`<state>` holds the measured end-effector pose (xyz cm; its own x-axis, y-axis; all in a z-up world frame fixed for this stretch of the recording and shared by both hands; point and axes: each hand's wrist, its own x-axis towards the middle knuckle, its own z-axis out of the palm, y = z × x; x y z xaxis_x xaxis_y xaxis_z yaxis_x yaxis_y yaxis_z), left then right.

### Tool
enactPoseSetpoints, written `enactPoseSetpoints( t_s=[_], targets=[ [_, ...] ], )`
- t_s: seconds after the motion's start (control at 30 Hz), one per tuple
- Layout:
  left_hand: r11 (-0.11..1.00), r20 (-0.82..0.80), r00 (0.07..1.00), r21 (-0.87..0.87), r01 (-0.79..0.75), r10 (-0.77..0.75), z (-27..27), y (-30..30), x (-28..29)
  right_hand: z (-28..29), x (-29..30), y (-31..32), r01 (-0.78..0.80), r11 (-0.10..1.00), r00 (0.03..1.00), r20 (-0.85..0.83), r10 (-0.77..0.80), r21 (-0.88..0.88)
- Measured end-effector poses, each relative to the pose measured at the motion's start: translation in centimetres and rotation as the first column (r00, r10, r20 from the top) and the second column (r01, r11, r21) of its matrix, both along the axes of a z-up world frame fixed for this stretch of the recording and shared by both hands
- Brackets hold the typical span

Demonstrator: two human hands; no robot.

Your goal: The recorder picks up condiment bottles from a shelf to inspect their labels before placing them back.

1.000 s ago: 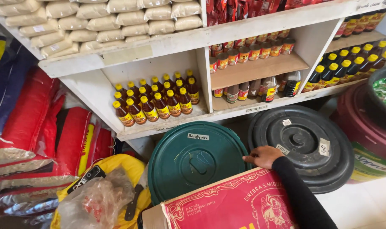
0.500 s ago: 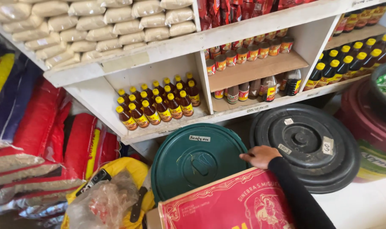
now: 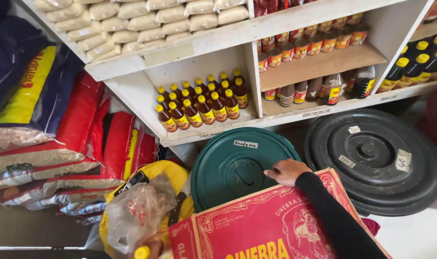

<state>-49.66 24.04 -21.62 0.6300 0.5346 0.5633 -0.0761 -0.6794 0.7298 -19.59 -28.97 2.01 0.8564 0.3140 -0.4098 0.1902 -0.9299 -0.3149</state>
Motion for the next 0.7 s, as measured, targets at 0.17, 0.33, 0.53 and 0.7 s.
enactPoseSetpoints(
  t_s=[0.17, 0.33, 0.53, 0.7],
  targets=[
    [0.979, 0.054, 0.995, 0.18, -0.093, 0.084, 24.6, -12.7, 5.4, 0.7, -1.5, 2.4, -0.055, 0.945, 0.998, 0.058, 0.039, 0.323],
    [0.921, 0.064, 0.983, -0.342, 0.186, -0.175, 30.1, -20.5, 12.1, -2.1, -1.4, 6.1, -0.096, 0.526, 0.986, 0.007, 0.168, 0.845],
    [0.514, 0.234, 0.865, -0.724, 0.46, -0.445, 25.0, -28.0, 25.3, -1.2, -1.3, 7.2, 0.348, 0.016, 0.869, -0.328, 0.37, 0.938],
    [0.354, 0.407, 0.773, -0.717, 0.6, -0.487, 20.1, -30.9, 31.5, -5.3, 1.1, 8.8, 0.593, -0.117, 0.804, -0.579, 0.134, 0.796]
  ],
)
